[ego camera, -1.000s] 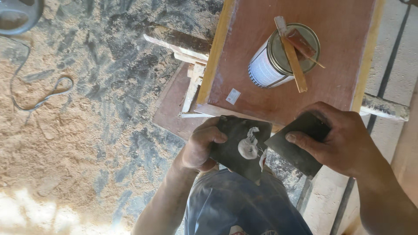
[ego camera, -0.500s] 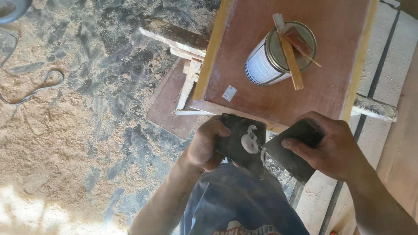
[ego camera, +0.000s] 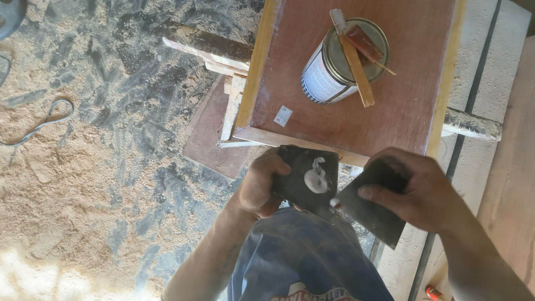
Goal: The person applies white wood filler along the joints and edges of a wooden furniture panel, spreading it with a flat scraper by hand. They mix more filler from a can onto the scraper and sand the filled edges with sandpaper.
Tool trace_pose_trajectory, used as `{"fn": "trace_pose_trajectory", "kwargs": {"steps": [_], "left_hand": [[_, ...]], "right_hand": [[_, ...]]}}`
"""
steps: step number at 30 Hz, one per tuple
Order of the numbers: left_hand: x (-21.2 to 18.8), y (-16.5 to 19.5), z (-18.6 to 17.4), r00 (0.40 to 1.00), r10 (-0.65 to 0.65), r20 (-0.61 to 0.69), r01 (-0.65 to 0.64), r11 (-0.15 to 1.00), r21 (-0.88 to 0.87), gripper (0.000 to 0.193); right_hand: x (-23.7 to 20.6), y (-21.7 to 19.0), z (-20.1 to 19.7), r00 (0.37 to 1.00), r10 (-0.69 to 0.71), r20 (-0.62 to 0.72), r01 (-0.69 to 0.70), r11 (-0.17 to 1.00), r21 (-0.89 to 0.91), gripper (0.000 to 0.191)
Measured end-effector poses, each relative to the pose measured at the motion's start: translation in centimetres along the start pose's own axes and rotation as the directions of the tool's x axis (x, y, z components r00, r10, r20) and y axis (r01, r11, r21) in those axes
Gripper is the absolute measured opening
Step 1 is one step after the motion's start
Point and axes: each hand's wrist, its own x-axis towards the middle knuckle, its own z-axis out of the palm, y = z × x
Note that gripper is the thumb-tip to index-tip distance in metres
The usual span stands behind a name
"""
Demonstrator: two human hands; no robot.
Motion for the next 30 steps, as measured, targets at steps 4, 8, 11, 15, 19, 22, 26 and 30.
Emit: {"fn": "trace_pose_trajectory", "kwargs": {"steps": [4,8,11,15,19,22,26,30], "left_hand": [[-0.6,0.1,0.8,0.998,-0.053,-0.024,0.054,0.997,0.046,0.057],[-1.5,0.3,1.2,0.994,-0.113,-0.004,0.113,0.984,0.140,0.060],[-2.1,0.3,1.1,0.979,-0.190,-0.070,0.202,0.901,0.383,0.062],[-2.5,0.0,0.8,0.980,-0.185,0.077,0.177,0.979,0.098,0.060],[-2.6,-0.4,0.4,0.980,-0.179,0.084,0.169,0.980,0.108,0.059],[-2.3,-1.0,0.0,0.983,-0.166,0.081,0.157,0.982,0.103,0.056],[-1.6,-1.5,-0.4,0.989,-0.133,0.067,0.125,0.986,0.114,0.054],[-1.2,-1.5,-0.6,0.995,-0.064,0.074,0.052,0.987,0.152,0.056]], "right_hand": [[0.3,-0.3,-0.7,0.990,-0.085,-0.113,0.077,0.994,-0.073,0.037],[0.7,-0.9,-0.7,0.980,-0.136,-0.148,0.133,0.991,-0.033,0.036],[0.6,-1.3,-0.4,0.976,-0.137,-0.167,0.104,0.976,-0.191,0.037],[0.1,-1.4,0.1,0.974,-0.168,-0.154,0.138,0.972,-0.192,0.037],[-0.4,-1.0,0.8,0.978,-0.169,-0.121,0.150,0.977,-0.150,0.036],[-0.8,-0.9,1.6,0.981,-0.174,-0.083,0.166,0.981,-0.096,0.036],[-1.4,-1.0,2.2,0.994,-0.102,-0.043,0.098,0.993,-0.071,0.039],[-2.2,-1.4,1.4,0.997,-0.071,-0.027,0.069,0.995,-0.069,0.037]]}}
